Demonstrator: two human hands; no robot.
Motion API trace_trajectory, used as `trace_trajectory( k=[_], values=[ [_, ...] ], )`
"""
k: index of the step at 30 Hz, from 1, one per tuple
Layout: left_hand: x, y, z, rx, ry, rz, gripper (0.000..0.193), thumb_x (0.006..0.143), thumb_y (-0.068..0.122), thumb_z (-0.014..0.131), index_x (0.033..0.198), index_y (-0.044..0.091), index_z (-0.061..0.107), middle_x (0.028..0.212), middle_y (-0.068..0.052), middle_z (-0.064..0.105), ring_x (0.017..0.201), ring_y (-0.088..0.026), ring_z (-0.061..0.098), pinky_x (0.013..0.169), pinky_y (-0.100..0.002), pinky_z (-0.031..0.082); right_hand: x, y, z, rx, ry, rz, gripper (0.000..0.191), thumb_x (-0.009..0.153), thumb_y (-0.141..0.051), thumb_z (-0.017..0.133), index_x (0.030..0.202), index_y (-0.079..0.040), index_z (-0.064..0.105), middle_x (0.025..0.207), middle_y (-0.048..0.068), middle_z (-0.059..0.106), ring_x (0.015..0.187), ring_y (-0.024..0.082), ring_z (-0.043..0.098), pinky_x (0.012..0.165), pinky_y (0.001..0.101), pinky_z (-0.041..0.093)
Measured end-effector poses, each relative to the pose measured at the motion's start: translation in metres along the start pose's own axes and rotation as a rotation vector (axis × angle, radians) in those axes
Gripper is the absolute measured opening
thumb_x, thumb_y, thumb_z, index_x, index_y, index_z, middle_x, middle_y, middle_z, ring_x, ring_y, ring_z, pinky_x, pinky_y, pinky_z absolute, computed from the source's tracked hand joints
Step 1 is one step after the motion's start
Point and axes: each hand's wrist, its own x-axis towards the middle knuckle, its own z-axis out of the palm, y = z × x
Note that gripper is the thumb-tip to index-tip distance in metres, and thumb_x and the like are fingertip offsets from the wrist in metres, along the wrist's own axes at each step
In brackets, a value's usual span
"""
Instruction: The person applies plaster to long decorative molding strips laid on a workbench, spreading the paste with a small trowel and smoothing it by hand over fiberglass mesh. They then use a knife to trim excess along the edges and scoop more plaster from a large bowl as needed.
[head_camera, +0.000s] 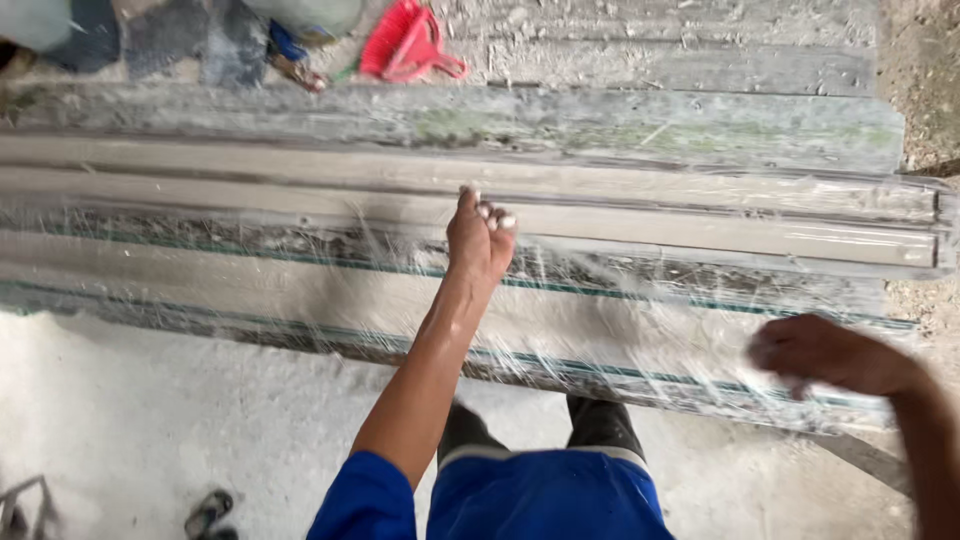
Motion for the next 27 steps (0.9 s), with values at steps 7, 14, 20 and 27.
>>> trace_trajectory(
  k=[7,14,20,27],
  values=[
    [0.028,-0.082,0.049,-0.087,0.12,0.002,0.026,0.111,0.032,0.049,0.112,0.006,0.054,0.099,-0.009,0.063,0.086,-0.022,0.065,0.089,-0.047,0.059,-0.064,0.058,-0.141,-0.18,0.46,0.472,0.04,0.097,-0.034,0.069,0.114,0.001,0.076,0.09,0.009,0.074,0.068,0.018,0.072,0.054,0.0395,0.068],
    [0.02,-0.109,0.048,-0.012,0.019,-0.173,0.046,0.102,0.044,0.059,0.125,0.004,0.055,0.129,-0.017,0.062,0.116,-0.03,0.063,0.099,-0.055,0.054,-0.06,0.048,-0.164,-0.184,0.603,0.567,0.039,0.1,-0.031,0.065,0.119,0.002,0.074,0.089,0.01,0.072,0.069,0.018,0.071,0.059,0.0402,0.067],
    [-0.029,-0.14,-0.004,0.306,-0.123,-0.651,0.091,0.086,0.049,0.073,0.152,0.005,0.03,0.151,-0.022,0.047,0.137,-0.034,0.051,0.105,-0.053,0.052,-0.039,0.038,-0.167,-0.193,0.629,0.599,0.038,0.102,-0.029,0.062,0.123,0.002,0.071,0.088,0.011,0.071,0.071,0.019,0.071,0.063,0.0408,0.065],
    [-0.073,-0.084,-0.086,1.279,-0.494,-0.693,0.072,0.098,0.027,0.07,0.157,0.001,0.038,0.116,-0.024,0.071,0.095,-0.021,0.07,0.078,-0.031,0.06,-0.019,0.053,-0.194,-0.21,0.61,0.563,0.038,0.105,-0.026,0.058,0.128,0.003,0.069,0.087,0.013,0.07,0.072,0.019,0.07,0.068,0.0415,0.064]
  ],
)
